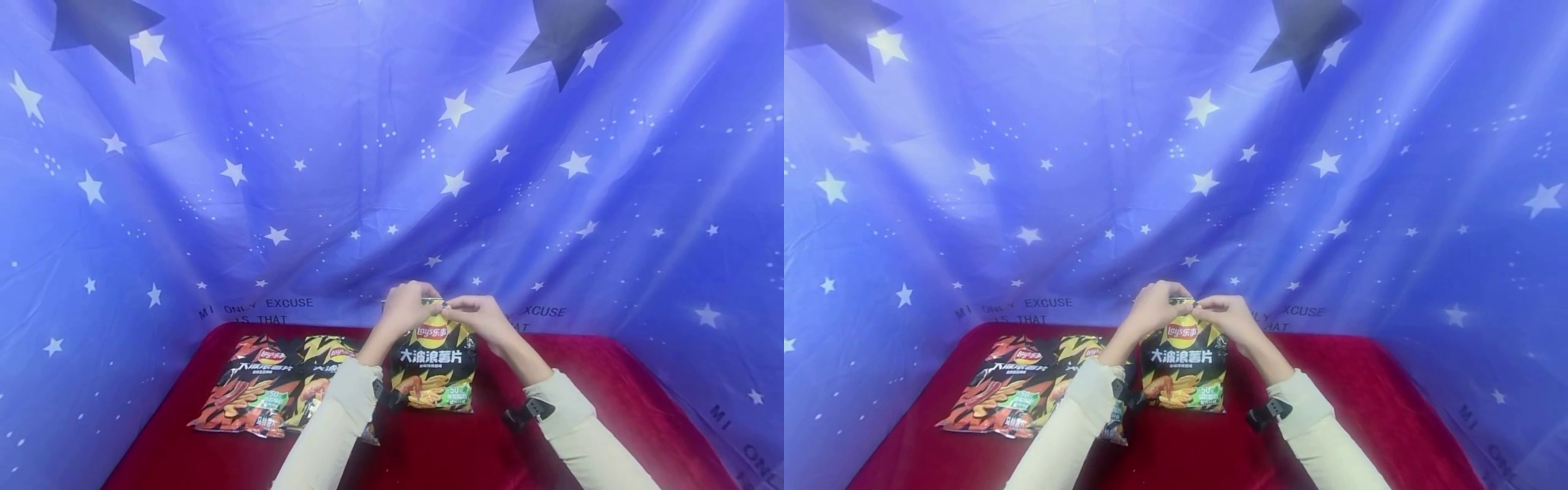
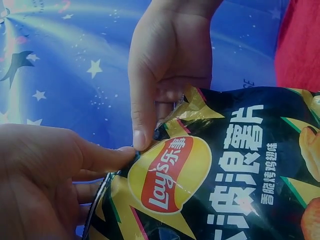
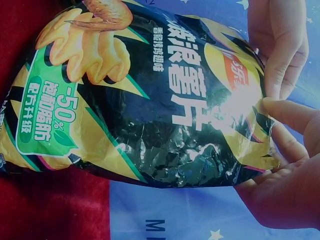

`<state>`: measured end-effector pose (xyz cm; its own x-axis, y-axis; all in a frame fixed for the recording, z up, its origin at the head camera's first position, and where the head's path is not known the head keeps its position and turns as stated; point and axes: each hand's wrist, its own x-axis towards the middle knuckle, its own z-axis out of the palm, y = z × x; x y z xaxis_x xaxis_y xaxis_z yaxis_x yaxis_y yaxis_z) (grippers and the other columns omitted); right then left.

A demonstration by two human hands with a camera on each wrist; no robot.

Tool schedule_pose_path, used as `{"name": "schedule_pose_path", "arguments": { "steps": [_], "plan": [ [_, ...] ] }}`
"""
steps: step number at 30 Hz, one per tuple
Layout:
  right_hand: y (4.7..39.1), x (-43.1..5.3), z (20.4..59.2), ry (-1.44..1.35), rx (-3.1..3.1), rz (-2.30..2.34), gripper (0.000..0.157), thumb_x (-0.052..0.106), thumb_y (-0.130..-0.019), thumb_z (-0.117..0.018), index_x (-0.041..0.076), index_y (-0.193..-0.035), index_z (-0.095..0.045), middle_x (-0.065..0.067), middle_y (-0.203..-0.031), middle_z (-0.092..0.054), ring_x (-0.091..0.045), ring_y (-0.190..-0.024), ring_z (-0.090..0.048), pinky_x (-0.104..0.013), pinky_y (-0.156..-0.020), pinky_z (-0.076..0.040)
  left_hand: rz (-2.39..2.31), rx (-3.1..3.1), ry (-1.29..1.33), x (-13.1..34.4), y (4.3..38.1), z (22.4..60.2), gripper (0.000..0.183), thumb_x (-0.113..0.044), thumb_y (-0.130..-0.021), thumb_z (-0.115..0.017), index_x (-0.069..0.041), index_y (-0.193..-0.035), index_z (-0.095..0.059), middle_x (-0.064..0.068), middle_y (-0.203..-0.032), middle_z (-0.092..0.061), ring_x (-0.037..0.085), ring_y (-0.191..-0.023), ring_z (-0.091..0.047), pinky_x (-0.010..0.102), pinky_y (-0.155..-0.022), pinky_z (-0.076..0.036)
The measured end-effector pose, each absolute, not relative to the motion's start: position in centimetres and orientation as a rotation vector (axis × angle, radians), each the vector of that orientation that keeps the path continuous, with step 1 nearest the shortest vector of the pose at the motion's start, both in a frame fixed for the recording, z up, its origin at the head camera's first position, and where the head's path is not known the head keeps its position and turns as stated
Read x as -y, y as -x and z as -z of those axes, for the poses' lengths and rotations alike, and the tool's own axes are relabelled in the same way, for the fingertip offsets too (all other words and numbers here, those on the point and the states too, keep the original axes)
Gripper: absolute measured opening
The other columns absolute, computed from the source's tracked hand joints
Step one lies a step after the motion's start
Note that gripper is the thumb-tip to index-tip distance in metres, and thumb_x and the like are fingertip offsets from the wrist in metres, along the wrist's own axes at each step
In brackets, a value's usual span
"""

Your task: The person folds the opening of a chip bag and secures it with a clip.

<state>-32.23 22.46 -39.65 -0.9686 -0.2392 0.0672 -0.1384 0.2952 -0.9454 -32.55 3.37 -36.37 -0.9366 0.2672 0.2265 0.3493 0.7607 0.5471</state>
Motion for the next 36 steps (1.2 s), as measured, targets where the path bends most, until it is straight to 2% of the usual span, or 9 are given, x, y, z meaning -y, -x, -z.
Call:
{"name": "schedule_pose_path", "arguments": {
  "steps": [5, 13, 22, 32, 36],
  "plan": [
    [32.3, -22.4, 39.7, 0.351, -2.448, 1.791, 0.035, 0.022, -0.090, -0.078, 0.000, -0.118, -0.072, 0.007, -0.092, -0.075, -0.011, -0.079, -0.064, -0.024, -0.069, -0.053, 0.943, 2.816, 0.488, -3.4, 32.5, 36.4, 0.023, -0.033, -0.090, -0.078, -0.019, -0.108, -0.078, -0.001, -0.107, -0.079, 0.020, -0.092, -0.073, 0.036, -0.083, -0.056],
    [32.4, -22.6, 40.0, 0.351, -2.465, 1.771, 0.037, 0.022, -0.091, -0.077, -0.002, -0.118, -0.071, 0.007, -0.091, -0.075, -0.011, -0.080, -0.064, -0.025, -0.072, -0.053, 1.035, 2.807, 0.510, -3.3, 32.6, 36.5, 0.020, -0.030, -0.090, -0.078, -0.017, -0.105, -0.078, 0.000, -0.103, -0.079, 0.016, -0.087, -0.071, 0.033, -0.080, -0.055],
    [32.1, -23.1, 40.2, 0.361, -2.483, 1.742, 0.038, 0.022, -0.090, -0.077, -0.002, -0.119, -0.071, 0.001, -0.094, -0.077, -0.013, -0.087, -0.067, -0.031, -0.082, -0.054, 1.051, 2.770, 0.539, -3.1, 32.7, 36.6, 0.016, -0.026, -0.089, -0.079, -0.017, -0.102, -0.079, 0.000, -0.103, -0.079, 0.018, -0.093, -0.072, 0.036, -0.086, -0.056],
    [31.6, -24.0, 40.4, 0.357, -2.486, 1.732, 0.039, 0.018, -0.089, -0.078, -0.006, -0.119, -0.069, -0.014, -0.108, -0.076, -0.014, -0.091, -0.069, -0.032, -0.084, -0.058, 1.060, 2.759, 0.568, -2.7, 32.8, 36.6, 0.012, -0.025, -0.090, -0.078, -0.018, -0.100, -0.080, -0.001, -0.103, -0.079, 0.019, -0.096, -0.072, 0.035, -0.087, -0.055],
    [31.5, -24.5, 40.6, 0.343, -2.491, 1.707, 0.039, 0.021, -0.089, -0.078, -0.004, -0.119, -0.070, -0.013, -0.110, -0.075, -0.016, -0.093, -0.069, -0.036, -0.085, -0.058, 1.104, 2.754, 0.597, -2.5, 32.8, 36.6, 0.011, -0.019, -0.090, -0.078, -0.017, -0.101, -0.080, 0.000, -0.104, -0.079, 0.019, -0.098, -0.072, 0.035, -0.089, -0.056]
  ]
}}
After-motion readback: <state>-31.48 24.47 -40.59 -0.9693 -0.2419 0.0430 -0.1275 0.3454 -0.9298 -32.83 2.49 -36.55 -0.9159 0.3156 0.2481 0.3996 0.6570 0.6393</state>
